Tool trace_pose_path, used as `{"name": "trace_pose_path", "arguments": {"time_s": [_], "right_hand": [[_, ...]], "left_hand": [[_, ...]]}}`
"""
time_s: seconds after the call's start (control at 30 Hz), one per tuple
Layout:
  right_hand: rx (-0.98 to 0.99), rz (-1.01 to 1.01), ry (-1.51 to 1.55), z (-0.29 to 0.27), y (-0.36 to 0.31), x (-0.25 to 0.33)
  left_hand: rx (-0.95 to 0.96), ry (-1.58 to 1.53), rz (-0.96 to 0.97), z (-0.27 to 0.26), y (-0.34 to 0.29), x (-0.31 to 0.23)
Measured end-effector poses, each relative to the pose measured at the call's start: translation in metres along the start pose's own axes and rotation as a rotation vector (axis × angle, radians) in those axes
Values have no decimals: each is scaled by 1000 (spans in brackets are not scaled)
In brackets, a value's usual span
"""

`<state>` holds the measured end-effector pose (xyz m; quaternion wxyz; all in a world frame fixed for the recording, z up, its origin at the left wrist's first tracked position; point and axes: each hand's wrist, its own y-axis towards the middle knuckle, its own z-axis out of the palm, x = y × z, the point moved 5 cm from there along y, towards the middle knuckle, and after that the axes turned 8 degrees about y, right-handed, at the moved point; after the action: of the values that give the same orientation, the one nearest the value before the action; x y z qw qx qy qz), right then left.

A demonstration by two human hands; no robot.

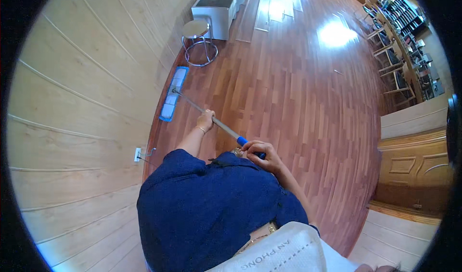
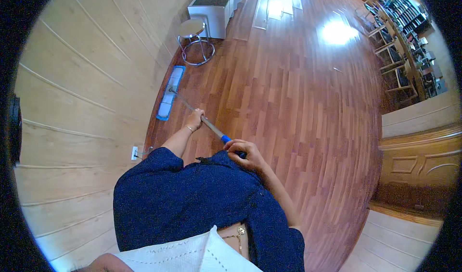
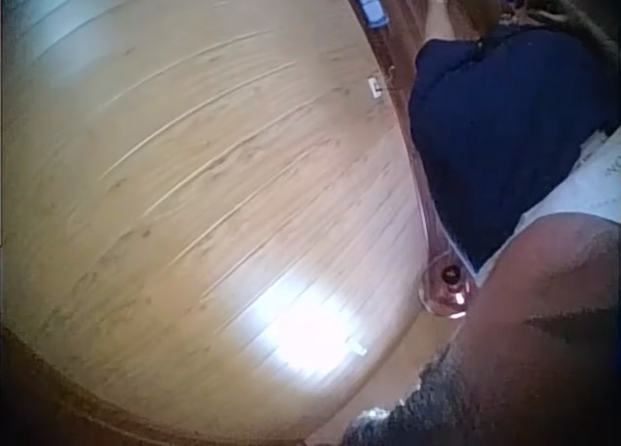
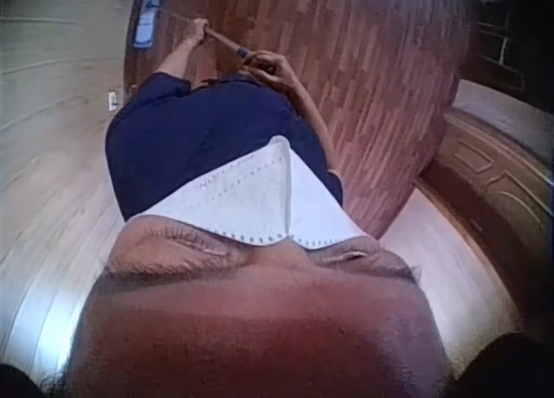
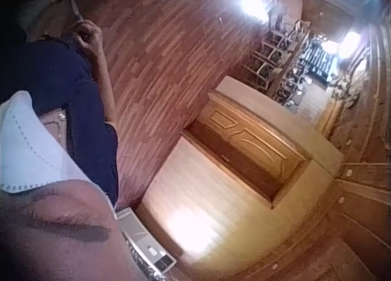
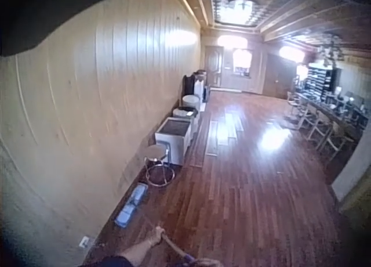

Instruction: The recorder is mopping the wooden floor using a flat mop.

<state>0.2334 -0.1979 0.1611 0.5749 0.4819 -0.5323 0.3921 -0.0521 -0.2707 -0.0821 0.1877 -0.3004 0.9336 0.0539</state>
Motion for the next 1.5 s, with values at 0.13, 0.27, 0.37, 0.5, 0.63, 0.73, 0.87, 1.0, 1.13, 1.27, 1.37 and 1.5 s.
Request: {"name": "trace_pose_path", "arguments": {"time_s": [0.13,0.27,0.37,0.5,0.63,0.73,0.87,1.0,1.13,1.27,1.37,1.5], "right_hand": [[-45,47,28,-9,-15,11],[-76,73,-28,-20,-43,41],[-161,86,-54,-30,-67,74],[-322,83,-228,-36,-116,116],[-652,208,-70,-33,-165,142],[-717,-17,-265,-14,-196,175],[-918,-110,-303,16,-239,199],[-1097,-174,-379,53,-277,208],[-1178,-181,-559,81,-295,222],[-1058,-215,-794,90,-298,249],[-968,-282,-789,87,-304,254],[-830,-275,-727,77,-310,260]], "left_hand": [[-32,61,69,10,-3,-7],[16,63,190,15,-7,-51],[150,100,379,19,-9,-94],[161,0,590,23,-18,-167],[268,-76,707,25,-27,-239],[379,-143,792,21,-56,-287],[446,-190,968,24,-87,-351],[478,-326,1166,24,-126,-394],[578,-351,1237,28,-168,-425],[566,-414,1302,40,-201,-446],[597,-386,1325,34,-209,-450],[562,-402,1299,18,-208,-439]]}}
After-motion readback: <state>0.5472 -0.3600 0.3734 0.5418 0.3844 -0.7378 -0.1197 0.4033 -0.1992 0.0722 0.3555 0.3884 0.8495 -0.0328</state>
